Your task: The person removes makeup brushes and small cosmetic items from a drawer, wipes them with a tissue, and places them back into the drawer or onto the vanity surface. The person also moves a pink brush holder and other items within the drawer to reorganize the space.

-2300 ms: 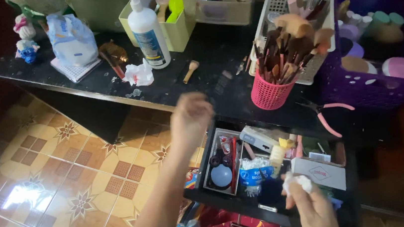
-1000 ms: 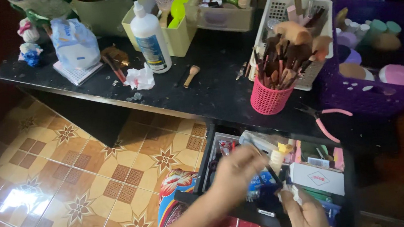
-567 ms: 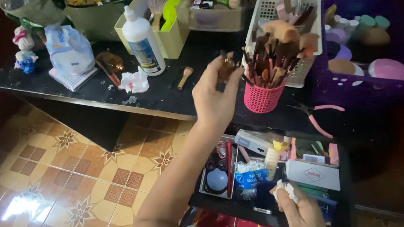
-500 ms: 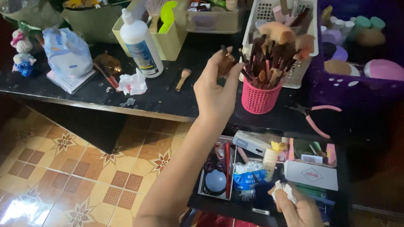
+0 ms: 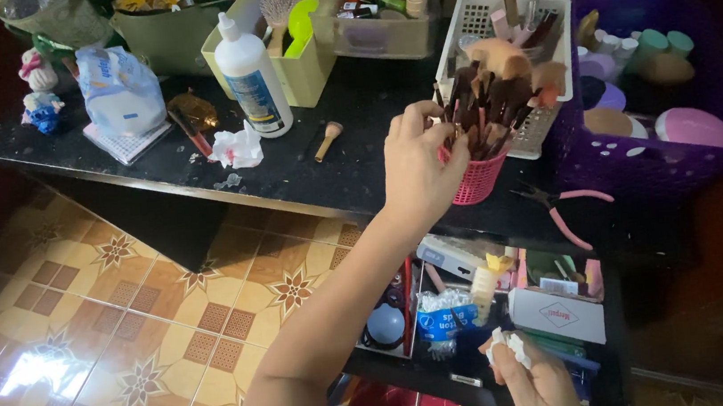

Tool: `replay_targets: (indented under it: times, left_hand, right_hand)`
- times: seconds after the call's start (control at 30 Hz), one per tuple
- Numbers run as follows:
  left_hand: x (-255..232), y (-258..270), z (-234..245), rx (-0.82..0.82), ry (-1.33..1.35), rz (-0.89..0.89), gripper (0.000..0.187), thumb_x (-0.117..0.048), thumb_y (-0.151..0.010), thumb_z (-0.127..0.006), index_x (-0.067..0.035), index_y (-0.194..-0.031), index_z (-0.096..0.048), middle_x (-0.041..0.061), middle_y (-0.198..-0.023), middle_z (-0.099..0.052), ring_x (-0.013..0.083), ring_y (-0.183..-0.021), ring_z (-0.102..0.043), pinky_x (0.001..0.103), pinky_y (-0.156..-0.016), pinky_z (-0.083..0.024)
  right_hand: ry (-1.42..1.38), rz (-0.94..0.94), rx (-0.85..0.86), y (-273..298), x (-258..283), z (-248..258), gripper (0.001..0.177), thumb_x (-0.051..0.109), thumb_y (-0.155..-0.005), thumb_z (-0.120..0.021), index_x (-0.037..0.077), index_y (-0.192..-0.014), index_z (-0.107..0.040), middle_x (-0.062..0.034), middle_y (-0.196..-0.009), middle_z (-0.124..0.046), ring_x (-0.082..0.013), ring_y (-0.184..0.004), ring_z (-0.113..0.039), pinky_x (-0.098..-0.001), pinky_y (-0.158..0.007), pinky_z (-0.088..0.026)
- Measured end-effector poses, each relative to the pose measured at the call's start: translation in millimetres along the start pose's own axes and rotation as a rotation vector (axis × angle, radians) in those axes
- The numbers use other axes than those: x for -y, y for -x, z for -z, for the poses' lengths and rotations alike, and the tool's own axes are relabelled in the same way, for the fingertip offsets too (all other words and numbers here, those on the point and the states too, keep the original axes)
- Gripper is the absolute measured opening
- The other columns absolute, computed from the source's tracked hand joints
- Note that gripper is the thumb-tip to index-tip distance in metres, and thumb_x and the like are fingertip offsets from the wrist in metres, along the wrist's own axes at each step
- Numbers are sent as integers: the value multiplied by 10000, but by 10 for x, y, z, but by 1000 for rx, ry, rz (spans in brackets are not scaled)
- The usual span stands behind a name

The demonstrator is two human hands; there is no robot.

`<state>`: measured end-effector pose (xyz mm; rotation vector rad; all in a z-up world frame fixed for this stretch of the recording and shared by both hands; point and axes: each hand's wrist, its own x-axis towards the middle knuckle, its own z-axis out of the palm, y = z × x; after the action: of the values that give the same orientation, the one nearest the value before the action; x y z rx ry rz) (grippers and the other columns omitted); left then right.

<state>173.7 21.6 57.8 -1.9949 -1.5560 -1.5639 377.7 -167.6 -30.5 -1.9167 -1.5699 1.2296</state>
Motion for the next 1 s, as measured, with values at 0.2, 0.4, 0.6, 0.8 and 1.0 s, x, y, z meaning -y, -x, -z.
replay_targets:
  times: [0.2,0.4,0.6,0.8,1.0]
  left_hand:
    - [-25,4,109,-73,75,-34,75,-145,-930,-712,-102,-980,-746,78,-1080,-629,326,-942,-613,466,-766,-468]
    - [260,-154,313,-97,128,15,182,-171,-927,-724,-54,-1066,-728,132,-1059,-657,299,-1044,-651,414,-940,-522]
    - [889,-167,420,-74,20,356,115,-174,-928,-679,-133,-1000,-758,18,-946,-673,159,-776,-652,331,-735,-519]
    - [1347,-16,-370,289,-100,210,157,-224,-858,-710,-96,-938,-751,150,-941,-728,388,-905,-687,499,-780,-516]
    - [1455,-59,-840,296,-204,98,137,-131,-804,-567,-58,-888,-646,214,-859,-637,490,-770,-617,586,-628,-492]
  right_hand:
    - [-58,60,13,11,12,16,370,341,-982,-527,139,-907,-828,-34,-683,-661,-159,-709,-657,-291,-744,-478]
    - [-60,-25,17,76,174,63,387,353,-959,-536,117,-879,-832,-41,-702,-662,-170,-759,-653,-288,-792,-468]
    - [-63,135,59,-50,-88,28,375,357,-969,-520,167,-904,-838,1,-643,-668,-145,-638,-656,-280,-689,-485]
    - [-24,43,75,-20,41,35,358,346,-980,-529,162,-892,-824,-8,-675,-670,-142,-671,-649,-283,-700,-487]
    - [-56,68,-4,-70,-37,-2,359,300,-941,-574,124,-831,-867,-32,-659,-677,-168,-756,-658,-296,-809,-500]
